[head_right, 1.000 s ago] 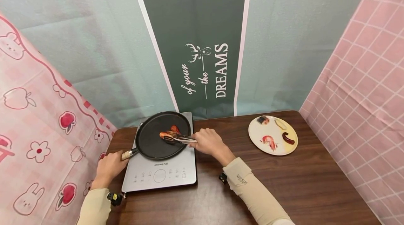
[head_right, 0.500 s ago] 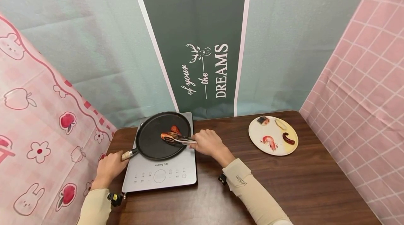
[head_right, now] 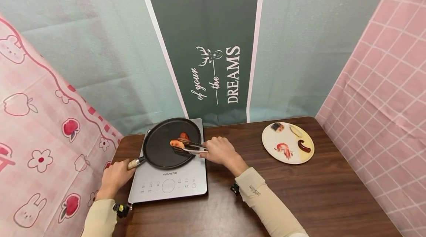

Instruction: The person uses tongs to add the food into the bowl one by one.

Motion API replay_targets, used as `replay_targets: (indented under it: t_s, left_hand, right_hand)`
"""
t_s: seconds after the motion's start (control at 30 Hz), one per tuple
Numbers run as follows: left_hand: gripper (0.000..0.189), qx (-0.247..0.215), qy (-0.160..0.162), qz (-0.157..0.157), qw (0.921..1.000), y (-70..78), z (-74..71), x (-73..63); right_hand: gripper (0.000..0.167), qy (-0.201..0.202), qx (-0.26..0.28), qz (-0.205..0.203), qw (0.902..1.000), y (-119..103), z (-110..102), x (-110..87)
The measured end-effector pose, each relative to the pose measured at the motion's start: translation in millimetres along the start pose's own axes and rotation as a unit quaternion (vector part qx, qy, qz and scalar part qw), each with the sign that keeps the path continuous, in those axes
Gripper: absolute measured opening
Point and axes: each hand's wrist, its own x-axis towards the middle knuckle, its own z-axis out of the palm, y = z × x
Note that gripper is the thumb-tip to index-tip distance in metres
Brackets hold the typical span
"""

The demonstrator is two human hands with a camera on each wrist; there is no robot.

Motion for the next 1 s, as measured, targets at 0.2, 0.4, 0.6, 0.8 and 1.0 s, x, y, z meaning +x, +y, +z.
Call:
replay_targets:
  t_s: [0.2, 0.4, 0.6, 0.8, 1.0]
  left_hand:
    - [0.024, -0.002, -0.009, -0.002, 1.0000, -0.5, 0.7, 0.1]
    - [0.025, -0.001, -0.007, -0.002, 1.0000, -0.4, 0.6, -0.2]
    - [0.024, -0.001, -0.008, -0.002, 1.0000, -0.4, 0.7, -0.5]
    - [0.024, -0.004, -0.004, -0.001, 1.0000, -0.4, 0.5, -0.3]
    - [0.024, -0.004, -0.003, 0.000, 1.0000, -0.5, 0.0, 0.2]
  right_hand:
    - [0.039, 0.018, -0.019, -0.003, 0.9997, -0.7, -1.0, -0.1]
    - [0.045, 0.032, -0.035, -0.009, 0.9988, -1.3, -2.3, -0.4]
    - [0.052, 0.042, -0.042, -0.009, 0.9982, -2.9, -3.5, 0.0]
    - [0.061, 0.040, -0.040, 0.002, 0.9984, -4.6, -4.2, 0.7]
    - [0.068, 0.039, -0.048, 0.016, 0.9980, -5.0, -5.0, 0.2]
